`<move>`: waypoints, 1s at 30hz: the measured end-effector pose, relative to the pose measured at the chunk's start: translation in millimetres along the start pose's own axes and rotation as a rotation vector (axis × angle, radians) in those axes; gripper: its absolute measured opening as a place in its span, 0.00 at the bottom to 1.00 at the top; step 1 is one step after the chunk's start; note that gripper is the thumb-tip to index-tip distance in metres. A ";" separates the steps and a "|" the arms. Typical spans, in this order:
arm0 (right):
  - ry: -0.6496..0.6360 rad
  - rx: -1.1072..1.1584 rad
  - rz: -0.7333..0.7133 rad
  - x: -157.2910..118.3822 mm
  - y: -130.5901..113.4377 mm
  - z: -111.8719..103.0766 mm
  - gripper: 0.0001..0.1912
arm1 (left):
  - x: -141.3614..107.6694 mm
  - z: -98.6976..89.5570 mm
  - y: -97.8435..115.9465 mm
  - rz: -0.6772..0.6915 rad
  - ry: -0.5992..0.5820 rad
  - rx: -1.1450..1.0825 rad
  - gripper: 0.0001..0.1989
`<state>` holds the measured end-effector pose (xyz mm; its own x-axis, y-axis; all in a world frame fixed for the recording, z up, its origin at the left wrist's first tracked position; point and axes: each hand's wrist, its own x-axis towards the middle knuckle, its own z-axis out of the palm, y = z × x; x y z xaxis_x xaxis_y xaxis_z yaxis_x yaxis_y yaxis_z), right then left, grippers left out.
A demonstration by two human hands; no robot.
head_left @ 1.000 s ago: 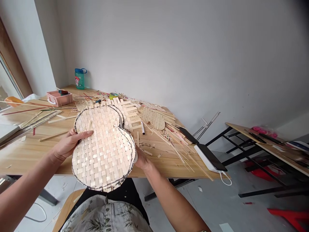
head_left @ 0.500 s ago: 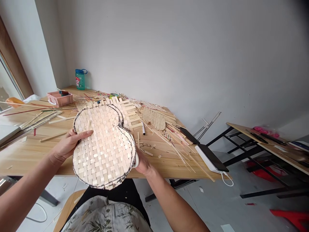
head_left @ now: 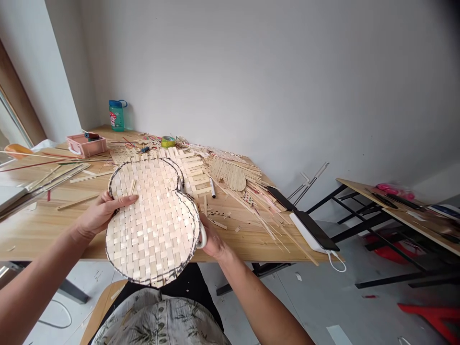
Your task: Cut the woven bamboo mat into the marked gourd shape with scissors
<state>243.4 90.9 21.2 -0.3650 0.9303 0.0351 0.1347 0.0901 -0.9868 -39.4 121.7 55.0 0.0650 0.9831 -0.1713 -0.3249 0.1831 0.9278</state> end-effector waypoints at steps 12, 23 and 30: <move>-0.026 0.112 -0.076 -0.1 -6.1 3.2 0.21 | 2.6 -1.7 -3.9 -0.003 0.021 -0.004 0.19; -0.019 0.103 -0.111 2.9 -13.3 6.5 0.20 | -0.2 0.0 -3.0 0.007 -0.016 -0.023 0.19; -0.053 0.092 -0.215 9.3 -19.3 7.0 0.24 | 0.5 0.2 -5.5 -0.012 0.031 -0.047 0.20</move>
<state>230.9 95.3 39.4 -0.4247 0.8731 0.2395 -0.0350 0.2485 -0.9680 -37.3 121.2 49.9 0.0398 0.9803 -0.1933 -0.3684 0.1942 0.9092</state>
